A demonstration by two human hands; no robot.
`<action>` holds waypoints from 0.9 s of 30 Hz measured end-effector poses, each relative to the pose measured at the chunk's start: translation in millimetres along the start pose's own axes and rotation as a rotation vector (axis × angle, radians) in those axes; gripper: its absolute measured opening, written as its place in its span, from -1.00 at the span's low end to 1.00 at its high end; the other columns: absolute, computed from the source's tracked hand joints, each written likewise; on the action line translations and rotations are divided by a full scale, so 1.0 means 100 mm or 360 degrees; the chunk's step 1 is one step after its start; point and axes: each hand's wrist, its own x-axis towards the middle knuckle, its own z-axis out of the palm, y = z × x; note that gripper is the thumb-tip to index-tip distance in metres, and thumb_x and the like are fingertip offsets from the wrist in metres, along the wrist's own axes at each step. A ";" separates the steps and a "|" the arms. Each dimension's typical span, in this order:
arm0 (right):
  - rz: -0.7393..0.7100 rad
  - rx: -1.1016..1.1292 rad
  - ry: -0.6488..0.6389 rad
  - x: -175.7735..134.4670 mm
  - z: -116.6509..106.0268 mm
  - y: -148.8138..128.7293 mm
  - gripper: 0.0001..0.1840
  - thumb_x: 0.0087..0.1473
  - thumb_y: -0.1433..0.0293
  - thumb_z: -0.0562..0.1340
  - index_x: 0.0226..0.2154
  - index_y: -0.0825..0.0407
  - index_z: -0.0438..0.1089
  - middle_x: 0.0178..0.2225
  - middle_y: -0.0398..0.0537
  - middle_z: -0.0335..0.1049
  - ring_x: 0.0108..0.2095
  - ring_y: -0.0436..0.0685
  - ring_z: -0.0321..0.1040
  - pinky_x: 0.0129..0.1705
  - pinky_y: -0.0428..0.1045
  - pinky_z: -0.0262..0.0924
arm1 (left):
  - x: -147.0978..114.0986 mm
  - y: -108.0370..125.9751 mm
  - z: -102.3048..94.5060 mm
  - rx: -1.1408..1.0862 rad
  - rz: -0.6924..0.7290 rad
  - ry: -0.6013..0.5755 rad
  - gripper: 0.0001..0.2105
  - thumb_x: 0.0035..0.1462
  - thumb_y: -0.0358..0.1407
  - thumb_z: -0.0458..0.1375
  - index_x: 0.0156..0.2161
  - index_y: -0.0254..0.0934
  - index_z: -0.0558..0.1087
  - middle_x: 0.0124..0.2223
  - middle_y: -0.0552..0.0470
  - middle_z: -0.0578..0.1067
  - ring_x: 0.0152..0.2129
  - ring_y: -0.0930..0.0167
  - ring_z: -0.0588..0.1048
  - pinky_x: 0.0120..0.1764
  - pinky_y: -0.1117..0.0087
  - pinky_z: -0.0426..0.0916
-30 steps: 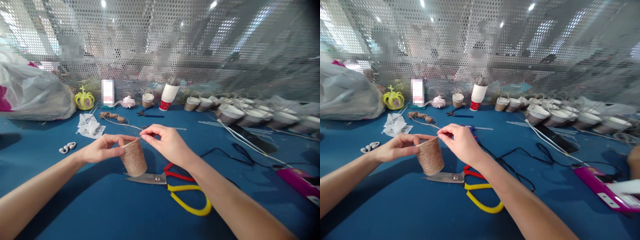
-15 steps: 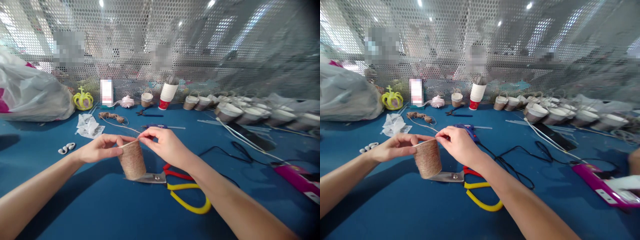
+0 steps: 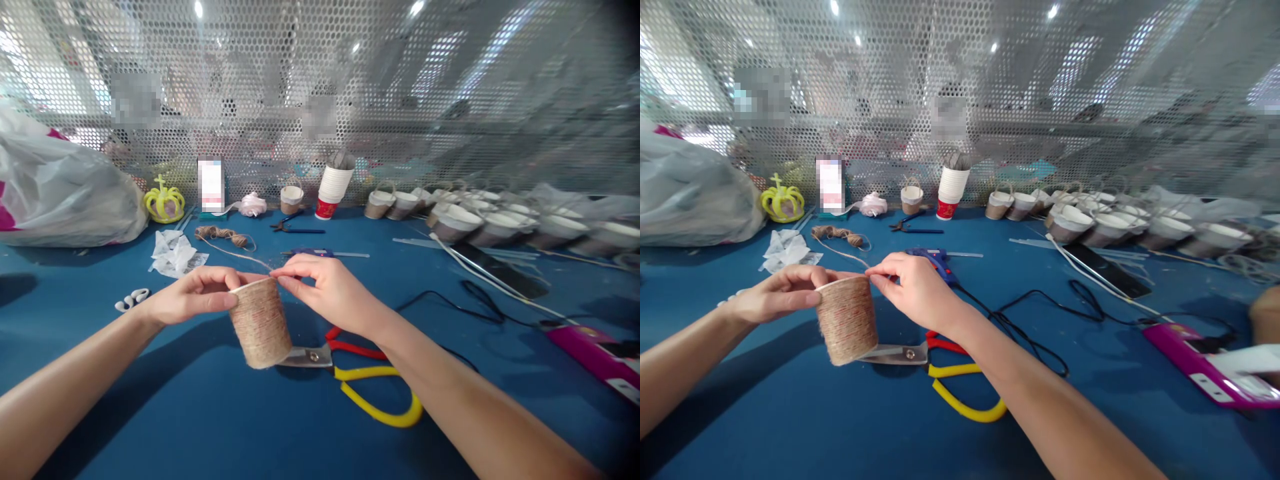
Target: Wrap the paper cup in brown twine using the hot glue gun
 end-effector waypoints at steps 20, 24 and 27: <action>-0.0107 0.0514 -0.0200 0.02 0.03 0.02 -0.78 0.16 0.38 0.04 -0.20 0.06 0.34 -0.09 -0.02 0.33 -0.11 0.00 0.30 -0.11 -0.06 0.22 | 0.01 0.05 -0.07 0.0385 0.0002 -0.0211 -0.89 0.15 -0.37 0.07 -0.35 -0.34 0.41 0.05 -0.12 0.39 0.02 0.30 0.32 0.04 0.28 0.18; -0.0121 0.0369 -0.0282 0.04 0.05 0.06 -0.79 0.17 0.38 0.03 -0.26 0.07 0.34 -0.16 0.00 0.37 -0.15 0.02 0.30 -0.11 -0.03 0.21 | 0.03 0.05 -0.10 0.0619 0.0015 -0.0253 -0.89 0.16 -0.38 0.04 -0.31 -0.33 0.41 0.04 -0.14 0.40 0.02 0.30 0.32 0.05 0.29 0.19; -0.0097 0.0228 -0.0304 0.04 0.06 0.10 -0.81 0.15 0.38 0.03 -0.29 0.08 0.32 -0.25 -0.01 0.36 -0.27 0.02 0.30 -0.21 -0.04 0.22 | 0.04 0.03 -0.13 0.0816 0.0056 -0.0207 -0.87 0.17 -0.36 0.02 -0.26 -0.31 0.42 0.09 -0.14 0.36 0.11 0.27 0.23 0.09 0.25 0.15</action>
